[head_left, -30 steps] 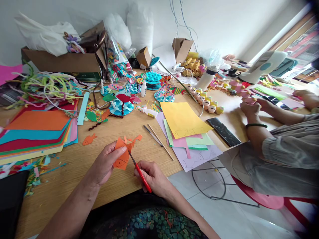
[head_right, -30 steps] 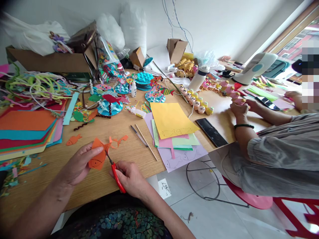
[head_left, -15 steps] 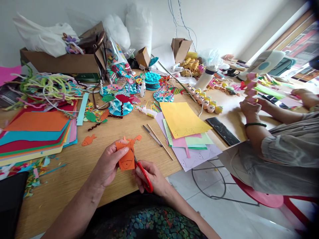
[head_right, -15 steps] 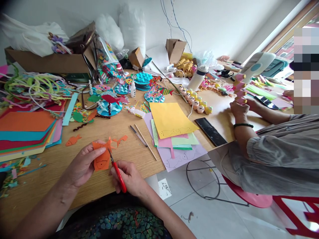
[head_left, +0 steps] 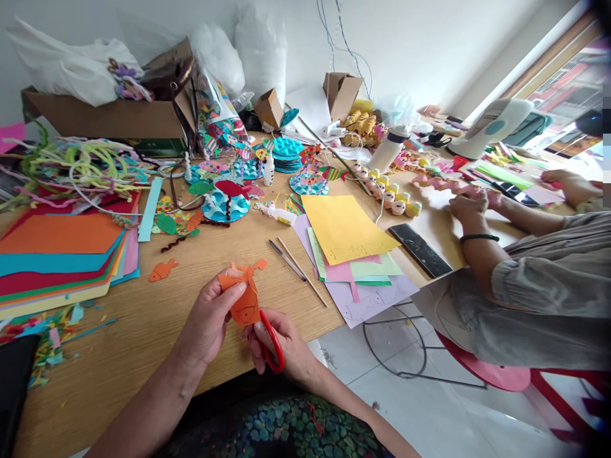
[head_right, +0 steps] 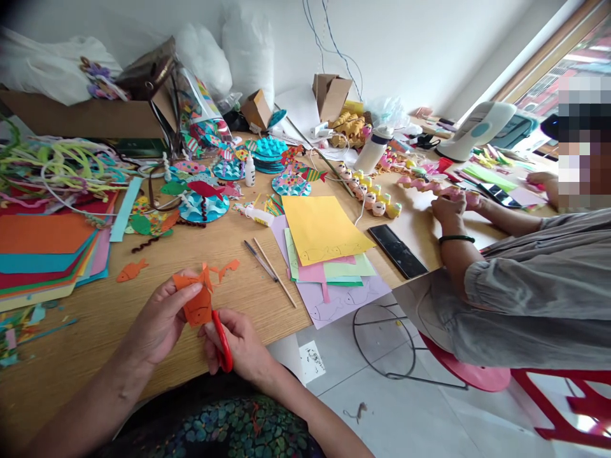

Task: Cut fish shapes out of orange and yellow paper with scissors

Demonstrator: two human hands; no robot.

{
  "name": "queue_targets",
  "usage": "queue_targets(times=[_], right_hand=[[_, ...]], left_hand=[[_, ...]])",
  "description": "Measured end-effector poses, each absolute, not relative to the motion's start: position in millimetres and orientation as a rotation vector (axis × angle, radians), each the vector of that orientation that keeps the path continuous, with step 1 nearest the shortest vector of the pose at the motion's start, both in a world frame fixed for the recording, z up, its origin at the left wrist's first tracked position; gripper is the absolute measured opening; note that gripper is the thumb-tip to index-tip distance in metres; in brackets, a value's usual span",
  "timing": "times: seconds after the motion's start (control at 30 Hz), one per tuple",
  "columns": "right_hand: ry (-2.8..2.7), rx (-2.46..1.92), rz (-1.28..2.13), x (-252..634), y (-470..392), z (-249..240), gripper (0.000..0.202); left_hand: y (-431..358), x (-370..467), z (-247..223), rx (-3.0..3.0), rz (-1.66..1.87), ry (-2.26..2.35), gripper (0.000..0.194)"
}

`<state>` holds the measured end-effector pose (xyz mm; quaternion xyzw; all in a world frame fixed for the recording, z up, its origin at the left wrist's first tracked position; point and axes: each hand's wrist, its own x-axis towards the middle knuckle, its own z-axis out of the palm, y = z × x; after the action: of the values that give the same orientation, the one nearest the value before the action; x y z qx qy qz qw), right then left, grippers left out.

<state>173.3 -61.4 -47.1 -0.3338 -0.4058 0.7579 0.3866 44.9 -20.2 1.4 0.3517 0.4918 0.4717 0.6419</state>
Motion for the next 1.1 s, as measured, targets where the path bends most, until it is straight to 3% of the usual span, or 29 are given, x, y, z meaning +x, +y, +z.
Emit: queue_targets(times=[1.1], right_hand=[[-1.034, -0.886, 1.961, 177.2, -58.5, -47.2, 0.053]], left_hand=[[-18.8, 44.1, 2.5, 1.035, 0.962, 1.177, 0.019]])
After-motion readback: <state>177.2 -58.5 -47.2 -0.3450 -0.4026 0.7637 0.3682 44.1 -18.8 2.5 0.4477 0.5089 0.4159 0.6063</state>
